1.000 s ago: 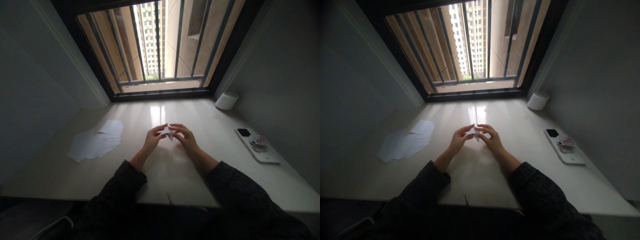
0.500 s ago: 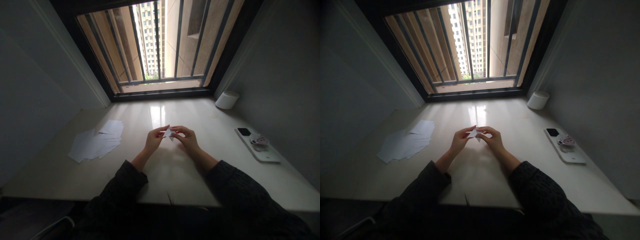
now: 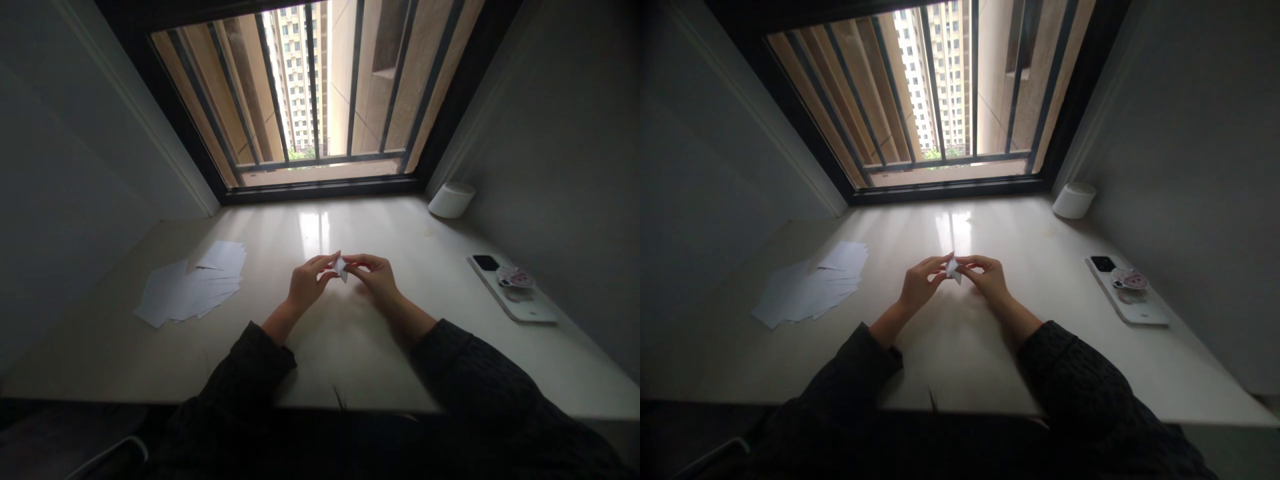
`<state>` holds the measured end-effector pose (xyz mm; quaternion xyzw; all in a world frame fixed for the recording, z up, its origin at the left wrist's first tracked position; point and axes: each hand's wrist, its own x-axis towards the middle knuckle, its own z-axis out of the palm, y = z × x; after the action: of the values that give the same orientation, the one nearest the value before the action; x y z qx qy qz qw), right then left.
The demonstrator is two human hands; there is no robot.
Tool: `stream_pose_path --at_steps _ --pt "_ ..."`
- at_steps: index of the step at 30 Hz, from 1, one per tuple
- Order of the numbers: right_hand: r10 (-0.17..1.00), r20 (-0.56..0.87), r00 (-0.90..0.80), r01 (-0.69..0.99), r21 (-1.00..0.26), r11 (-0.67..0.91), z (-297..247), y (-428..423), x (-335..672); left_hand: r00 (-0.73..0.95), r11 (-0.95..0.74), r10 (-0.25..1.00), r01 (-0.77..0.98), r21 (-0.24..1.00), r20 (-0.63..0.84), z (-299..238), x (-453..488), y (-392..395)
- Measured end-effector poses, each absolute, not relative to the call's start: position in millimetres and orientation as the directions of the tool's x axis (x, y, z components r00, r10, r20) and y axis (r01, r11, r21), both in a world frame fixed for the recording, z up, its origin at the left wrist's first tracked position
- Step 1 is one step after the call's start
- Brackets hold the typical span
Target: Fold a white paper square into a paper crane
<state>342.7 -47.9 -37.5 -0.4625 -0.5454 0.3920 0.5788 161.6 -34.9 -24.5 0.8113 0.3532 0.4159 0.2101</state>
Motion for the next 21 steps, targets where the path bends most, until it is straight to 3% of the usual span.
stream_pose_path --at_steps 4,10,21 --pt "0.956 0.269 0.12 0.114 -0.96 0.256 -37 -49 343 0.368 -0.721 0.682 0.485 0.495 0.632 -21 163 -39" --pt "0.945 0.31 0.1 0.164 -0.942 0.292 -38 -50 341 0.33 -0.799 0.559 0.458 0.388 0.761 -22 164 -41" --pt "0.976 0.174 0.133 0.075 -0.983 0.165 -30 -53 339 0.275 -0.82 0.527 0.415 0.395 0.804 -22 168 -46"
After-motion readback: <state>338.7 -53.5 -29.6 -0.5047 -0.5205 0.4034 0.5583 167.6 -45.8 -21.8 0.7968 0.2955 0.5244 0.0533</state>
